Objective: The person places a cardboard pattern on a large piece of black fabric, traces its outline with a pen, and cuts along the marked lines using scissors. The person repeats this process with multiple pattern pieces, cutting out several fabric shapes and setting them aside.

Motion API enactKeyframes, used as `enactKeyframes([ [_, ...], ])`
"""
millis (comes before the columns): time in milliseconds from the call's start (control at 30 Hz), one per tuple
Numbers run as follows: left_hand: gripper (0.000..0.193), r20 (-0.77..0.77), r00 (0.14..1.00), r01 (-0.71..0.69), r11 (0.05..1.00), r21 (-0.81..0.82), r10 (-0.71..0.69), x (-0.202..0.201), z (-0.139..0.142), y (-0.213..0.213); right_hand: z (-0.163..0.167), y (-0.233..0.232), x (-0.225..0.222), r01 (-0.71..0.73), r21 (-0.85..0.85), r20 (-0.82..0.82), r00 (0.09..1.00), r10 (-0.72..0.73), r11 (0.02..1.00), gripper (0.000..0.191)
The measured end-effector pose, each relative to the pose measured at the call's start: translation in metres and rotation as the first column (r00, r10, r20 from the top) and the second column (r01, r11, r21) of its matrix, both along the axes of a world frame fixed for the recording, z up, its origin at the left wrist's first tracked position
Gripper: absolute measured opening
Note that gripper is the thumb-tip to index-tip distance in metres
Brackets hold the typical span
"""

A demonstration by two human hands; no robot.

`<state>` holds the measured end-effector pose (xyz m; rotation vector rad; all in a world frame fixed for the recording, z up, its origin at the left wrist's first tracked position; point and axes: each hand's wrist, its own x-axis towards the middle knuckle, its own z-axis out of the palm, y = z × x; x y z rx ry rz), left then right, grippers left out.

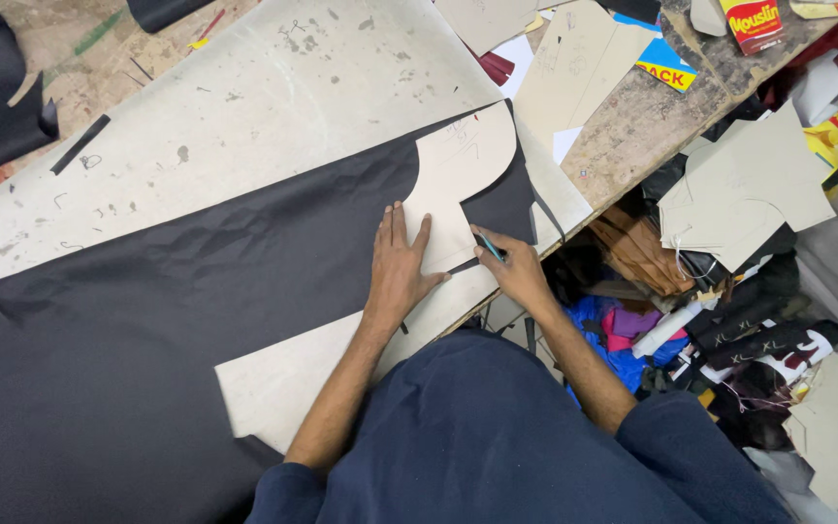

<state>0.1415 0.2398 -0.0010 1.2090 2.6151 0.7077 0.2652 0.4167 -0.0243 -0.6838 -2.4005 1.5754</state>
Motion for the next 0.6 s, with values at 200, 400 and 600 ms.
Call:
enactKeyframes([
  [200, 0.107, -0.011, 1.000, 0.016, 0.999, 0.035, -0.015, 0.007, 0.000, 0.003, 0.009, -0.005, 0.000, -0.013, -0.090, -0.052, 0.999, 0.009, 0.996, 0.041],
  [400, 0.055, -0.227, 0.974, 0.062, 0.970, 0.233, -0.008, 0.021, 0.019, -0.001, 0.014, -0.005, 0.000, 0.165, -0.391, -0.075, 0.975, -0.210, 0.906, 0.054],
  [600, 0.033, 0.146, 0.914, -0.395, 0.754, 0.524, 0.378, 0.008, 0.062, -0.030, -0.007, 0.000, 0.002, 0.319, 0.174, -0.264, 0.927, -0.268, 0.932, 0.074],
])
